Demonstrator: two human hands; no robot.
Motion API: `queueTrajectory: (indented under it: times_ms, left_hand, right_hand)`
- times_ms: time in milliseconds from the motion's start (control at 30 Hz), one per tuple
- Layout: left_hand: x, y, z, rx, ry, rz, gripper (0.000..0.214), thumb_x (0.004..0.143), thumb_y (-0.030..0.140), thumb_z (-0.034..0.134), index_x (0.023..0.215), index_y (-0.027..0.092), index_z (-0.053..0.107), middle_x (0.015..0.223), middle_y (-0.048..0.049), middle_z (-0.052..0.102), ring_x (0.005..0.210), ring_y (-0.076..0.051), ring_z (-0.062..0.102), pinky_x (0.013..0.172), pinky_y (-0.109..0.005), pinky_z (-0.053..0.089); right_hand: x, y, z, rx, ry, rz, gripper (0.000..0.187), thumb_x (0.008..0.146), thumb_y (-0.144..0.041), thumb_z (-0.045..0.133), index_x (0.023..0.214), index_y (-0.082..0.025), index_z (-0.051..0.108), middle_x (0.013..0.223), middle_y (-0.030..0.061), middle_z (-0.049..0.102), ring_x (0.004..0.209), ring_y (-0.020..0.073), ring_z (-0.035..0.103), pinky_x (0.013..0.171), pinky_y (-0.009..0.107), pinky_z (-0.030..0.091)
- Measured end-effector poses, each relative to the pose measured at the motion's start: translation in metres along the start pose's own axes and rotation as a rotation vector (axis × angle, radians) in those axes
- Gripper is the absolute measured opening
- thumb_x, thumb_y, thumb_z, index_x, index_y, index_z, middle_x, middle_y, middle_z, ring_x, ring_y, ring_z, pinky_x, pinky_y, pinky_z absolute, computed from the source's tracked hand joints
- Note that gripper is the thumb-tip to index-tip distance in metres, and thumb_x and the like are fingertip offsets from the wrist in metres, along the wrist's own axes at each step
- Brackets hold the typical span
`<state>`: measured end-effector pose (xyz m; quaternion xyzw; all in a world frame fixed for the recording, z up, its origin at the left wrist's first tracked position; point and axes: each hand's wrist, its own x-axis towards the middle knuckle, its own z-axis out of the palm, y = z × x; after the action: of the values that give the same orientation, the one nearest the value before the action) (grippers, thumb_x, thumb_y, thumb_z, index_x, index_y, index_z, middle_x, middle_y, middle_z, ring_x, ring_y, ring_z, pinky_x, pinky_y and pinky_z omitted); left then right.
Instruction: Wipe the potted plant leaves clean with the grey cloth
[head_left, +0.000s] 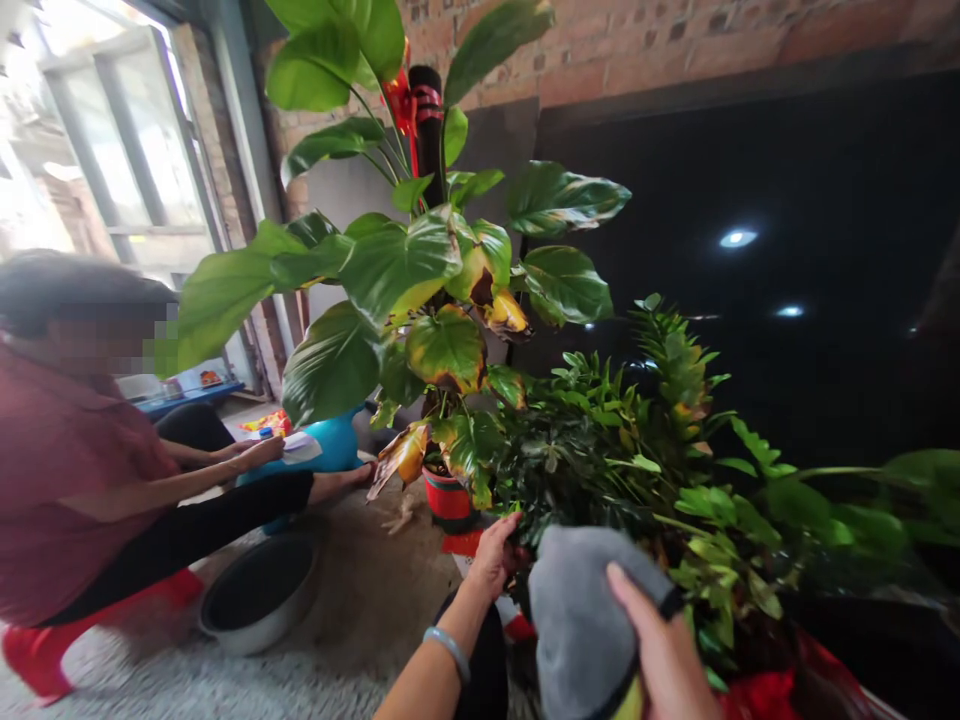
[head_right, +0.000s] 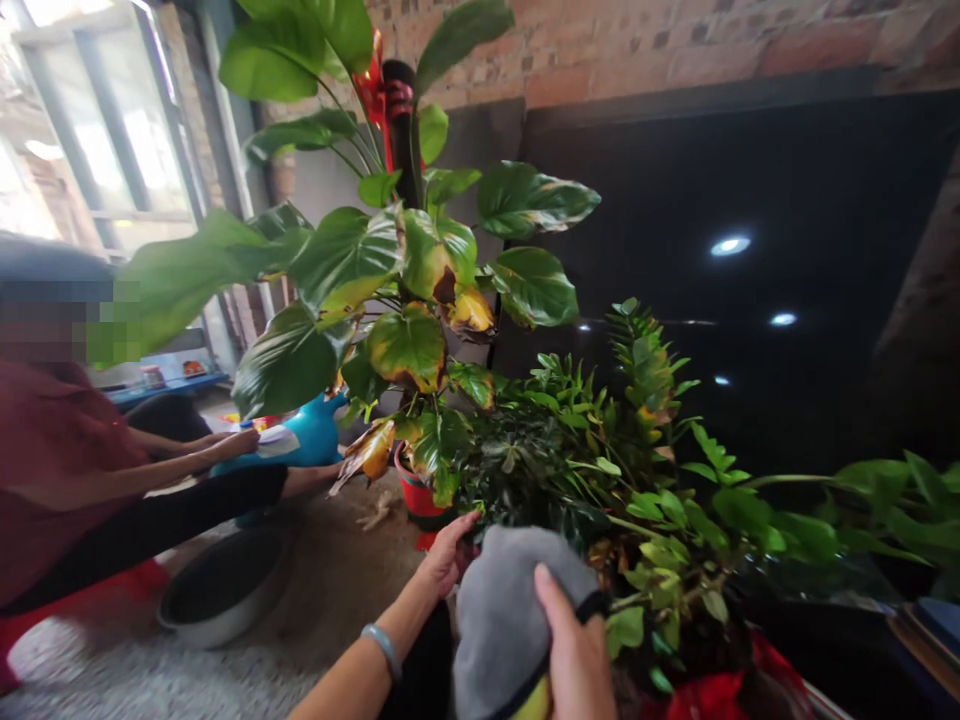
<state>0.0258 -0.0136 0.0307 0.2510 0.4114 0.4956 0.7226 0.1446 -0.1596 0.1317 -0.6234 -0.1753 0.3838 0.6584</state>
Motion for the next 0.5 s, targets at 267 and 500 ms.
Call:
queueTrajectory:
  times_ms: [267,500]
  left_hand:
    - [-0.006,-0.003,0.009,0.219,-0.087,0.048,0.054,0.047,0.039,0.086,0.09,0.014,0.066,0.062,0.0044,0.059,0.048,-0.01,0.052,0.054,-0.025,0.043]
    - [-0.004,-0.002,0.006,0.256,-0.123,0.101,0.05,0.042,0.046,0.085,0.075,0.013,0.067,0.059,0.0024,0.059,0.054,-0.01,0.051,0.055,-0.024,0.04]
  right_hand:
    - [0.054,-0.051,0.028,0.255,0.118,0.038,0.053,0.051,-0.043,0.077,0.095,-0.014,0.068,0.1,0.0124,0.073,0.102,0.032,0.065,0.081,0.039,0.056]
    - [0.013,0.017,0.004,0.128,-0.113,0.135,0.057,0.047,-0.048,0.082,0.095,-0.019,0.072,0.09,0.0082,0.075,0.101,0.0348,0.066,0.083,0.043,0.056]
